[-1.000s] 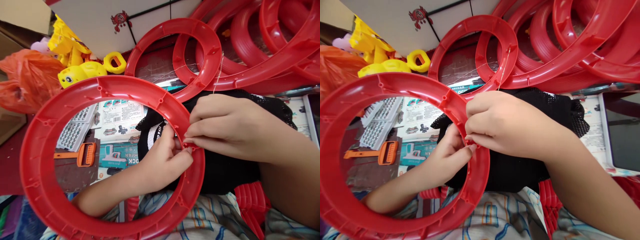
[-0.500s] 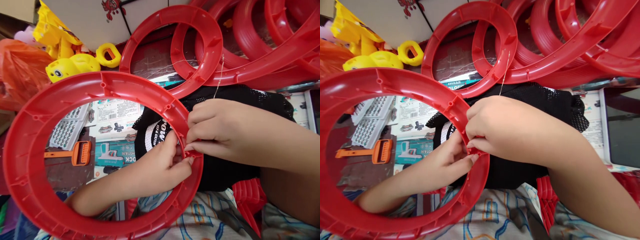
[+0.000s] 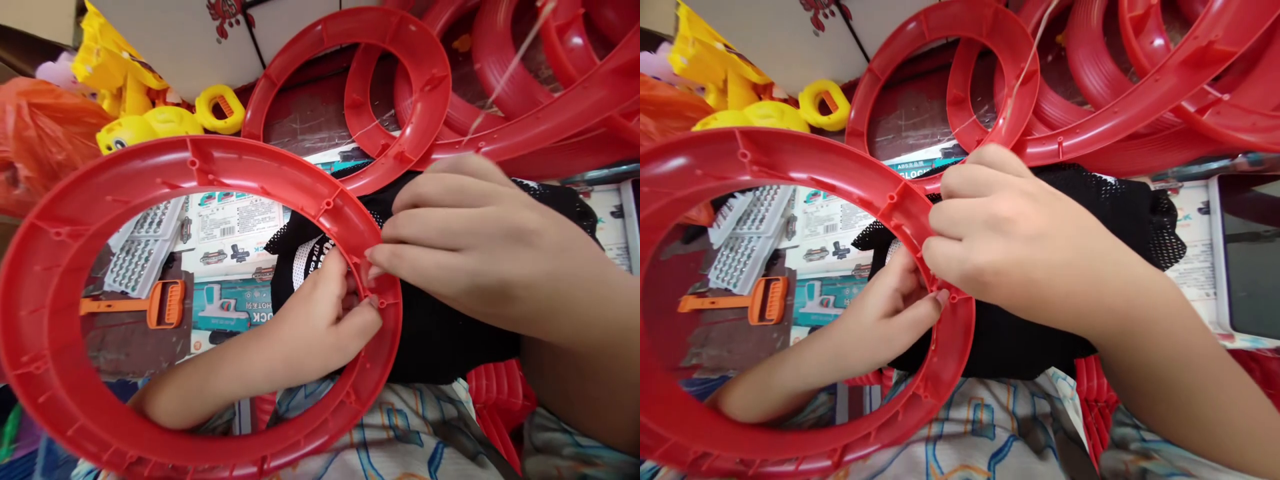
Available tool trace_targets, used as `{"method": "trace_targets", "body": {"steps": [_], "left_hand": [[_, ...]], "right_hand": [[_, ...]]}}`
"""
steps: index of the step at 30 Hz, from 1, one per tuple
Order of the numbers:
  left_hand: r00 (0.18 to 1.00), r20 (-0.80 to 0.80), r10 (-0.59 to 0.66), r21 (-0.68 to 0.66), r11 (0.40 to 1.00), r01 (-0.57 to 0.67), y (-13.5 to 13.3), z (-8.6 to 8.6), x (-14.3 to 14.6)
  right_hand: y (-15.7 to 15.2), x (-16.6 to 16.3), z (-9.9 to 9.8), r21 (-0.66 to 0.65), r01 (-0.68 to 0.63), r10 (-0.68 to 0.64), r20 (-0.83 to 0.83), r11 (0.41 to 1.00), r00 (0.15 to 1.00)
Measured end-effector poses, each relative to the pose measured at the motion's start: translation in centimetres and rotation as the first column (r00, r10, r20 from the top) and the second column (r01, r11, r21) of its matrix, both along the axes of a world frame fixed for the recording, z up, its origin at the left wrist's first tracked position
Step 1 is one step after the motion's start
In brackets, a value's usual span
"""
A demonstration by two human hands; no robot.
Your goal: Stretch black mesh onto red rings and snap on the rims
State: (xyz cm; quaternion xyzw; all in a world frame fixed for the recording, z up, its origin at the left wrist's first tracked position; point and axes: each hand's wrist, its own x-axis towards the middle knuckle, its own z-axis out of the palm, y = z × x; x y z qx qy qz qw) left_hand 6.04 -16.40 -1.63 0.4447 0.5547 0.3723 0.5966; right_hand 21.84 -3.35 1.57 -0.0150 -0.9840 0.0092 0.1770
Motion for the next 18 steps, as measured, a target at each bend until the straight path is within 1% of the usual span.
{"method": "trace_targets", "body": {"steps": [2,4,6,8,11,14,16,18], "left_hand": [[0.995,-0.074,-0.069,-0.009,0.998,0.069,-0.1,0.5,-0.6],[0.981,-0.129,-0.143,-0.027,0.99,0.14,-0.3,1.0,-1.1],[0.964,-0.153,-0.216,-0.079,0.975,0.206,-0.6,1.5,-1.4],[0.955,-0.145,-0.257,-0.132,0.962,0.239,-0.7,1.8,-1.4],[0.949,-0.115,-0.293,-0.168,0.948,0.272,-0.8,1.8,-1.3],[0.94,-0.121,-0.319,-0.208,0.934,0.29,-0.7,1.6,-1.1],[0.947,-0.092,-0.308,-0.223,0.933,0.282,-0.7,1.4,-1.0],[0.968,0.005,-0.251,-0.201,0.948,0.247,-0.7,1.3,-0.7]], "right_hand": [[0.2,0.0,0.1,0.007,-0.01,0.01,-0.015,1.0,1.0],[0.1,0.0,0.2,-0.039,-0.043,0.041,-0.04,0.998,0.998],[0.0,0.0,0.3,-0.095,-0.076,0.07,-0.062,0.993,0.996],[-0.2,-0.2,0.3,-0.14,-0.099,0.089,-0.073,0.985,0.993],[-0.2,-0.4,0.2,-0.208,-0.119,0.103,-0.085,0.971,0.991],[-0.1,-0.6,-0.1,-0.227,-0.106,0.097,-0.047,0.968,0.994],[0.1,-0.7,-0.3,-0.222,-0.093,0.091,-0.021,0.971,0.996],[0.3,-0.7,-0.4,-0.226,-0.09,0.088,-0.017,0.97,0.996]]}}
